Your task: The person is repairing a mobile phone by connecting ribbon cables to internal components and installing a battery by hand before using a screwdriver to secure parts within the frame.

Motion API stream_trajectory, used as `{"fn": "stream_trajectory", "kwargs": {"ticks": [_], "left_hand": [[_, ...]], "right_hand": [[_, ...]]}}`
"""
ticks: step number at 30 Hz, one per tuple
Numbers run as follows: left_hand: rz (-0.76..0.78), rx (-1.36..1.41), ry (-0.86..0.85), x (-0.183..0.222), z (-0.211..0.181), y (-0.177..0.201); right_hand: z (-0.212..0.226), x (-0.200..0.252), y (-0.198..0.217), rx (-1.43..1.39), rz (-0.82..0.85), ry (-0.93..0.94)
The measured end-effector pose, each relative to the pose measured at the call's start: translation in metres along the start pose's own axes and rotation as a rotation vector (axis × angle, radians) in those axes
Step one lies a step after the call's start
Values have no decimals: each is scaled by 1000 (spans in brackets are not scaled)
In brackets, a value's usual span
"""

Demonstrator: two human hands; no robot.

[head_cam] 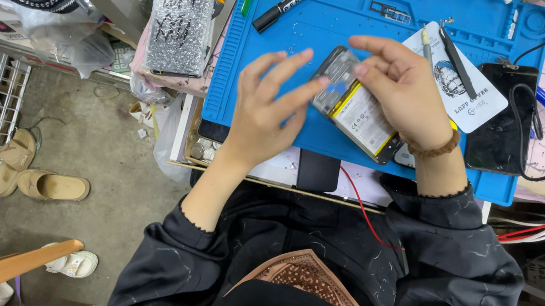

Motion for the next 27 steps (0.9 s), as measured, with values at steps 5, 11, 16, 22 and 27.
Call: {"fn": "stream_trajectory", "kwargs": {"ticks": [5, 11, 16, 22, 27], "left_hand": [[79, -6, -164, 18, -6, -9], [114, 81, -134, 25, 4, -22], [113, 86, -135, 25, 4, -23], [153, 107, -114, 20, 5, -25], [177, 108, -92, 17, 4, -28]], "right_hand": [[-14, -14, -20, 151, 131, 2], [-11, -29, -27, 344, 142, 103], [-13, -22, -19, 394, 89, 38], [33, -2, -6, 530, 56, 326], [50, 21, 52, 630, -121, 476]]}}
Point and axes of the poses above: each hand's wrist, its own x-axis away from the middle knuckle, its own y-axis out of the back of the hand, z = x × y, the point moved 10 cm from there along -x, towards the middle knuckle, and after that the axes turned 7 degrees about y, right-handed, at the moved point
